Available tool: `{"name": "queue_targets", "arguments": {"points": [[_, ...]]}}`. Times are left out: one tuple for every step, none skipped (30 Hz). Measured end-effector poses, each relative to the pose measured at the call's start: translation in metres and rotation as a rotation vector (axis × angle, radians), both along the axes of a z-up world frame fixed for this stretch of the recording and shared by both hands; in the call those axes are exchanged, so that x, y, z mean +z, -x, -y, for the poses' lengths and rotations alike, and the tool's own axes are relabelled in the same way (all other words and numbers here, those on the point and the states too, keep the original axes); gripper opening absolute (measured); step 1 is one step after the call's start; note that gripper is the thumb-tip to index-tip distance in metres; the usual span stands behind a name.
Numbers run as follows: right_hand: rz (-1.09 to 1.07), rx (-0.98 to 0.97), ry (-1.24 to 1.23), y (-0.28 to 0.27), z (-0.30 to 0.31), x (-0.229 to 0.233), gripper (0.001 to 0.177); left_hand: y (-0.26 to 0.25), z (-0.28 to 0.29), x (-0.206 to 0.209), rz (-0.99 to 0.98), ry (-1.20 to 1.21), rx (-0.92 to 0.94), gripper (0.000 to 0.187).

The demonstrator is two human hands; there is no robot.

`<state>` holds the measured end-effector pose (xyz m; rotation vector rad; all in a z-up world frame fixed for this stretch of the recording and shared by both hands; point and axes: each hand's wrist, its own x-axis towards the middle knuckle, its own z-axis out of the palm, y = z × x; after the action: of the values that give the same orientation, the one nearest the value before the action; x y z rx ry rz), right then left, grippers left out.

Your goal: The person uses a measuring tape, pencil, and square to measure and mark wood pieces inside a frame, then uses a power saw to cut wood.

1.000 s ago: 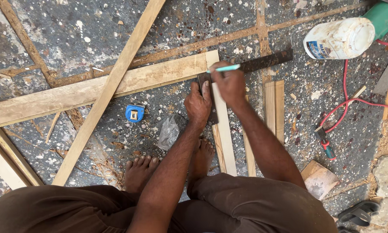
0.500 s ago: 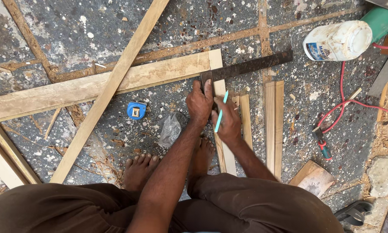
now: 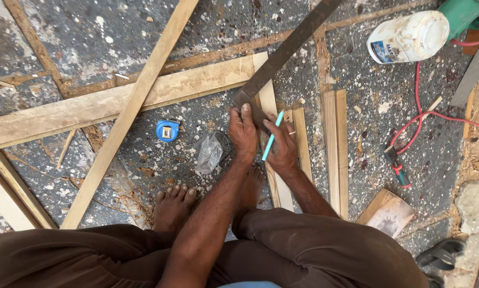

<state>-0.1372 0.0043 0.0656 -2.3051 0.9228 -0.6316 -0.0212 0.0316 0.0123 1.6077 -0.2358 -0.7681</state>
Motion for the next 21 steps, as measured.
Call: {"name": "queue_targets", "arguments": {"points": [[-0.001, 0.000, 0.021, 0.002, 0.008, 0.000, 0.054, 0.001, 0.001, 0.002, -0.070, 0.055, 0.004, 0.030], [-0.003, 0.000, 0.042, 0.005, 0.017, 0.000, 0.053, 0.003, 0.004, 0.004, -0.155, 0.063, -0.008, 0.028], [0.006, 0.006, 0.036, 0.010, 0.023, 0.001, 0.053, 0.006, 0.004, 0.006, -0.243, 0.069, -0.020, 0.027], [0.014, 0.013, 0.029, 0.015, 0.030, 0.002, 0.054, 0.010, 0.004, 0.008, -0.331, 0.074, -0.032, 0.025], [0.021, 0.019, 0.018, 0.021, 0.034, 0.003, 0.054, 0.014, 0.003, 0.009, -0.355, 0.074, -0.047, 0.025], [0.002, 0.038, 0.020, 0.026, 0.038, 0.005, 0.054, 0.018, 0.003, 0.011, -0.379, 0.075, -0.062, 0.025], [-0.016, 0.054, 0.028, 0.031, 0.042, 0.006, 0.054, 0.020, 0.005, 0.013, -0.401, 0.080, -0.081, 0.024], [-0.034, 0.069, 0.036, 0.035, 0.045, 0.007, 0.055, 0.022, 0.006, 0.015, -0.422, 0.093, -0.089, 0.024], [-0.032, 0.056, 0.026, 0.038, 0.047, 0.007, 0.053, 0.024, 0.006, 0.018, -0.443, 0.104, -0.097, 0.025], [-0.031, 0.043, 0.017, 0.041, 0.048, 0.007, 0.052, 0.025, 0.008, 0.021, -0.464, 0.115, -0.105, 0.027], [-0.031, 0.026, 0.004, 0.045, 0.046, 0.007, 0.051, 0.027, 0.007, 0.025, -0.452, 0.134, -0.128, 0.028], [0.075, -0.001, -0.087, 0.047, 0.045, 0.007, 0.049, 0.028, 0.008, 0.030, -0.440, 0.154, -0.152, 0.029], [0.182, -0.032, -0.178, 0.049, 0.043, 0.007, 0.048, 0.029, 0.009, 0.035, -0.427, 0.171, -0.178, 0.031], [0.290, -0.063, -0.269, 0.050, 0.041, 0.008, 0.048, 0.029, 0.011, 0.042, -0.381, 0.187, -0.226, 0.032], [0.372, -0.113, -0.366, 0.049, 0.039, 0.009, 0.047, 0.027, 0.014, 0.049, -0.332, 0.203, -0.277, 0.033], [0.454, -0.162, -0.464, 0.048, 0.036, 0.011, 0.046, 0.025, 0.017, 0.058, -0.284, 0.220, -0.327, 0.034], [0.538, -0.210, -0.560, 0.047, 0.035, 0.015, 0.045, 0.024, 0.021, 0.066, -0.255, 0.293, -0.381, 0.035], [0.602, -0.205, -0.554, 0.047, 0.035, 0.021, 0.044, 0.023, 0.026, 0.076, -0.227, 0.367, -0.436, 0.037], [0.669, -0.199, -0.546, 0.048, 0.037, 0.028, 0.043, 0.021, 0.031, 0.086, -0.197, 0.440, -0.492, 0.039], [0.735, -0.192, -0.538, 0.047, 0.038, 0.034, 0.042, 0.018, 0.036, 0.096, -0.153, 0.438, -0.545, 0.042], [0.760, -0.185, -0.517, 0.044, 0.037, 0.039, 0.040, 0.012, 0.039, 0.105, -0.106, 0.431, -0.600, 0.045]]}}
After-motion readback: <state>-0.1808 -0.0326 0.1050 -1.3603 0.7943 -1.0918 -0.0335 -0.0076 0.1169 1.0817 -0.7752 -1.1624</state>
